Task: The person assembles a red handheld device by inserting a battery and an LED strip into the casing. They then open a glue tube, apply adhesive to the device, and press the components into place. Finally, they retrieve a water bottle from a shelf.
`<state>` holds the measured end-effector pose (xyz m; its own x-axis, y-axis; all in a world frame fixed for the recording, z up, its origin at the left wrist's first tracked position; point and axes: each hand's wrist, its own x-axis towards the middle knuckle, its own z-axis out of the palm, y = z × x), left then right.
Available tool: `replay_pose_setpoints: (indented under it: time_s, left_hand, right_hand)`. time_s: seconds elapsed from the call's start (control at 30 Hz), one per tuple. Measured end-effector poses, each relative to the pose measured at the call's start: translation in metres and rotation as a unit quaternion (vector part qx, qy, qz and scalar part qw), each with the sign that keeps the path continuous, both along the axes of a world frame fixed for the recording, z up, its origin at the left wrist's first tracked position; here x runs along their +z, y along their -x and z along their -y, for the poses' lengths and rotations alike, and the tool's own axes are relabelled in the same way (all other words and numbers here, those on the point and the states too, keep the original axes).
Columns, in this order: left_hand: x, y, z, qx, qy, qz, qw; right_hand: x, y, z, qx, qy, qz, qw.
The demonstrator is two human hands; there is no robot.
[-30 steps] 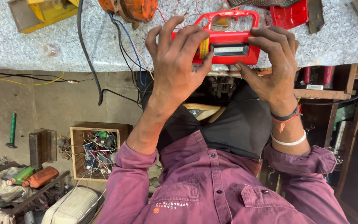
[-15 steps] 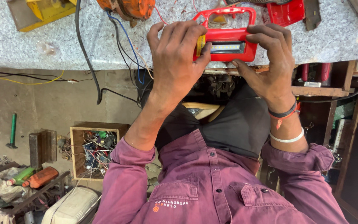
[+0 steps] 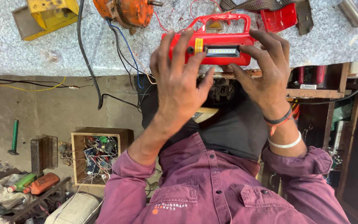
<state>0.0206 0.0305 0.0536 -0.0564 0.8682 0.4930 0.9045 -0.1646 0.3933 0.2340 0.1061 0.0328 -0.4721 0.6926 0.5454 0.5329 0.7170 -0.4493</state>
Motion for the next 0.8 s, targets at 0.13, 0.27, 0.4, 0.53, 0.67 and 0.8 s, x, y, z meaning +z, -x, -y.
replay_pose_setpoints:
  time_s: [0.13,0.27,0.4,0.53,0.67,0.8]
  left_hand:
    - [-0.006,-0.016,0.009,0.014,0.032,0.039,0.999]
    - [-0.007,-0.032,0.013,0.040,0.056,0.066,0.995]
    - [-0.007,-0.048,0.018,0.063,0.080,0.104,0.989]
    - [-0.009,-0.053,0.023,0.045,0.088,0.168,0.981]
    - [-0.013,-0.053,0.026,0.030,0.084,0.211,0.973]
    - [-0.017,-0.055,0.028,0.023,0.080,0.233,0.969]
  right_hand:
    - [-0.001,0.005,0.012,-0.031,0.051,-0.031,0.998]
    - [-0.001,0.012,0.023,-0.078,0.070,-0.031,0.994]
    - [0.002,0.017,0.040,-0.092,0.095,-0.048,0.990]
    - [0.005,0.016,0.049,-0.090,0.160,-0.056,0.981]
    - [0.006,0.015,0.051,-0.062,0.185,-0.079,0.978]
    - [0.004,0.016,0.054,-0.078,0.265,-0.091,0.957]
